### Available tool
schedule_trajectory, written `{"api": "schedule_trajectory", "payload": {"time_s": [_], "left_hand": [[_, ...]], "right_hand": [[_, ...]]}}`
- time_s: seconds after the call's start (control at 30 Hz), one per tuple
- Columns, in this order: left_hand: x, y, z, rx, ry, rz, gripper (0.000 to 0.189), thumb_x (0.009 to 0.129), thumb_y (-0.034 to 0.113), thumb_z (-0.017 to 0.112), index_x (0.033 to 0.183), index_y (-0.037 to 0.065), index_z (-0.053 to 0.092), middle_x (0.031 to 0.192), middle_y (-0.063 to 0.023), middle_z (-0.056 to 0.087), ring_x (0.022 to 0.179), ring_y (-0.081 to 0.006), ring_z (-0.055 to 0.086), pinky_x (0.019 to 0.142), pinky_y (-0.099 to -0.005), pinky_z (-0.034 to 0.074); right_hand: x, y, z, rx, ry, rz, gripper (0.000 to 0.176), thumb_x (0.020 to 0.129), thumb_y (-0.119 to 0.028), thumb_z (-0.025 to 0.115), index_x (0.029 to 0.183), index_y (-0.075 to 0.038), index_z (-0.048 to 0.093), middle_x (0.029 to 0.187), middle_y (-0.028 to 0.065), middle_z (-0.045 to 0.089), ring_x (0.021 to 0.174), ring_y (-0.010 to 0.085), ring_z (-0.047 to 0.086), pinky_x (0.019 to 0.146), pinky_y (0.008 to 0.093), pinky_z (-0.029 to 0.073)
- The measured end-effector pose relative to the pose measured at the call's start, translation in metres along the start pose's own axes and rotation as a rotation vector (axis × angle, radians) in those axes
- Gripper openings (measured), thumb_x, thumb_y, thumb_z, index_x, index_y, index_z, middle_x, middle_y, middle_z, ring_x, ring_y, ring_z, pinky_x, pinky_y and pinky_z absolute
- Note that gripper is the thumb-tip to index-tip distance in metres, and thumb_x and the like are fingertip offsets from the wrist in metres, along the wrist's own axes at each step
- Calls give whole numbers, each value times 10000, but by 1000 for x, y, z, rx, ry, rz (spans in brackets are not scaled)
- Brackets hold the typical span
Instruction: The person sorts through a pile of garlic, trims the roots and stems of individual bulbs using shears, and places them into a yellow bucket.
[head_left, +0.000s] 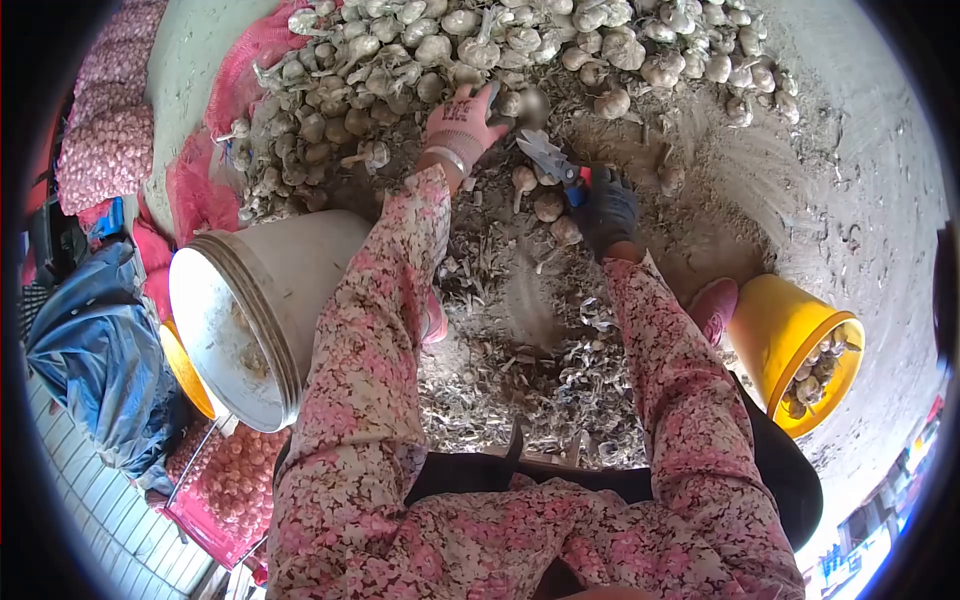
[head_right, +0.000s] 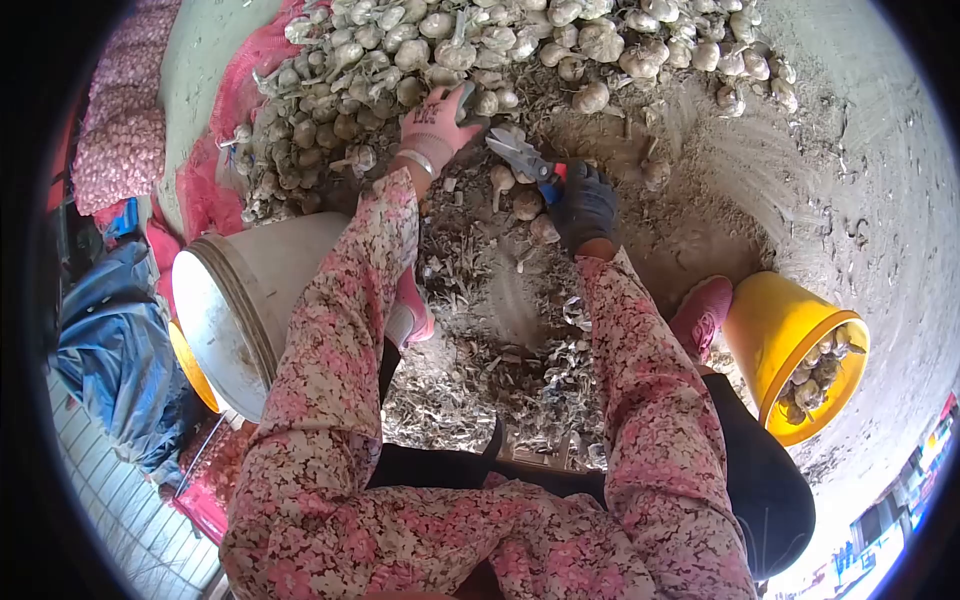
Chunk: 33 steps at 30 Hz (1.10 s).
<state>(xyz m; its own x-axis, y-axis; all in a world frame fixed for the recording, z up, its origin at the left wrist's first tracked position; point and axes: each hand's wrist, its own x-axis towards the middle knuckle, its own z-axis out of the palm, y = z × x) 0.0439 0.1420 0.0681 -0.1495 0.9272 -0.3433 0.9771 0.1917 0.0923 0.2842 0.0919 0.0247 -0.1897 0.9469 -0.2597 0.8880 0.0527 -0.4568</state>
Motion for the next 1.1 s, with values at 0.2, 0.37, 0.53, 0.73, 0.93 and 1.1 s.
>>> {"api": "schedule_trajectory", "payload": {"time_s": [0.2,0.37,0.53,0.73,0.93,1.1], "left_hand": [[33,17,11,165,-86,58,684,852,126,548,1454,271,259,1461,-139,302,1029,-328,609,812,-410,519],[66,37,-2,240,-336,-25,824,838,69,531,1484,345,100,1401,-170,421,1068,-330,599,866,-428,506],[78,40,-5,202,-485,-53,836,826,175,595,1493,313,109,1340,-135,511,1090,-298,594,935,-437,477],[45,53,10,163,-362,-132,641,903,176,526,1462,297,238,1443,-229,314,1213,-369,495,941,-411,476],[22,35,28,136,-133,-95,674,859,251,593,1444,270,257,1329,-190,444,1136,-331,551,889,-418,495],[4,14,38,-42,-54,-64,651,814,276,648,1388,251,342,1356,-171,441,1101,-349,569,920,-424,479]], "right_hand": [[0,30,9,236,-26,48,409,749,-322,708,1017,-57,549,952,180,612,869,363,604,749,445,489],[8,73,47,982,15,130,369,749,-266,716,987,-41,547,818,150,622,731,294,620,659,362,501],[56,29,-15,530,216,-79,302,790,-288,664,944,-56,548,735,114,621,683,251,627,653,370,509],[130,-52,-74,184,9,9,344,820,-341,630,1005,-58,572,954,158,648,858,276,648,799,400,499],[175,-47,-42,0,-78,-51,505,862,-442,564,1228,-95,538,1083,172,642,1002,321,619,837,417,487],[182,-53,-39,-63,-126,-97,525,895,-502,498,1159,-52,559,1051,176,649,979,337,624,841,436,482]]}}
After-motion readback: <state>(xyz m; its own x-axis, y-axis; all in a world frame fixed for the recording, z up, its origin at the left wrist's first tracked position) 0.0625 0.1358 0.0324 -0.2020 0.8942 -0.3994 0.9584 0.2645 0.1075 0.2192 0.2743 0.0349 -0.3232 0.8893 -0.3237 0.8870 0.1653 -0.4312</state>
